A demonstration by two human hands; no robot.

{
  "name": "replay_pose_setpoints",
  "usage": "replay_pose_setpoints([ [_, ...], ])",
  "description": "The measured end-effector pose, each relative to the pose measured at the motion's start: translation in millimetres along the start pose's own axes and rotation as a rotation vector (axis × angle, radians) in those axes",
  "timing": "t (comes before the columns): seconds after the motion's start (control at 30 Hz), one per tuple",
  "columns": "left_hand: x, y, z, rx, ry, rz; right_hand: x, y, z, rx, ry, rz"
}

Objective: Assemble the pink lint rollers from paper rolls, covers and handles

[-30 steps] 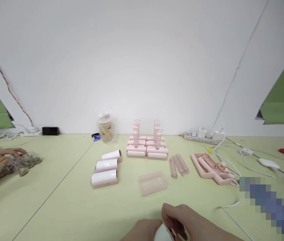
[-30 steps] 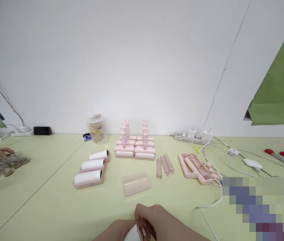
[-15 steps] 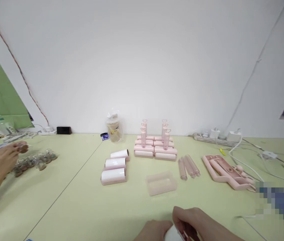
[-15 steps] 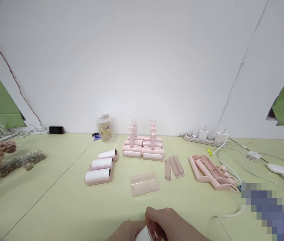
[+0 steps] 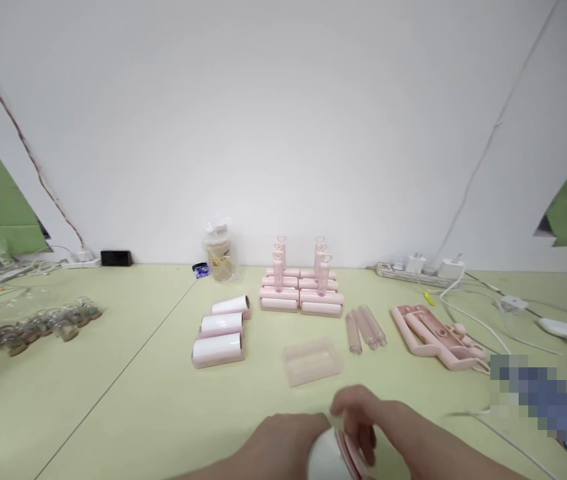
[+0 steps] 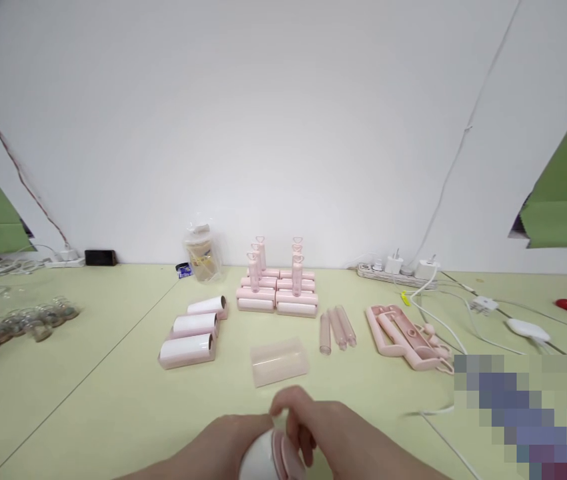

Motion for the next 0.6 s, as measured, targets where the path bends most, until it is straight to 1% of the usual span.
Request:
replay_pose_setpoints([
  [0.1,-15,-10.4,4,-0.087,0.02,-0.032,-9,-5,-5,0.013,0.083,-0.114],
  [0.13,-16,-11.9,5,-0.114,0.009,-0.029,-13,-4,-6,0.02,0.111,-0.127],
  [0.2,-11,-11.2,6,-0.136,-0.026,0.011,-20,-1,-9,0.046,0.15,-0.116],
  [0.3,5,-5.6,4,-0.088,-0.072,0.066,-28,7,-10,0.135,0.173,-0.045],
  [0.43,18,-0.1,-2,0.015,-0.091,-0.025,-33,15,-9,0.246,0.191,0.012],
  [0.5,21,3.1,-5,0.053,-0.152,-0.106,-34,20,-9,0.277,0.204,0.035],
  [0.6,24,7.5,-7,0.061,-0.278,-0.226,-31,27,-7,0.284,0.222,0.045],
])
Point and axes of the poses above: each hand's wrist, its own z-axis away from the middle knuckle, its own y-axis out of the palm, x = y × z, the point moved 8 cm from there along -z, towards the middle knuckle, and after that the axes turned 15 degrees about z, right-handed, at the moved point
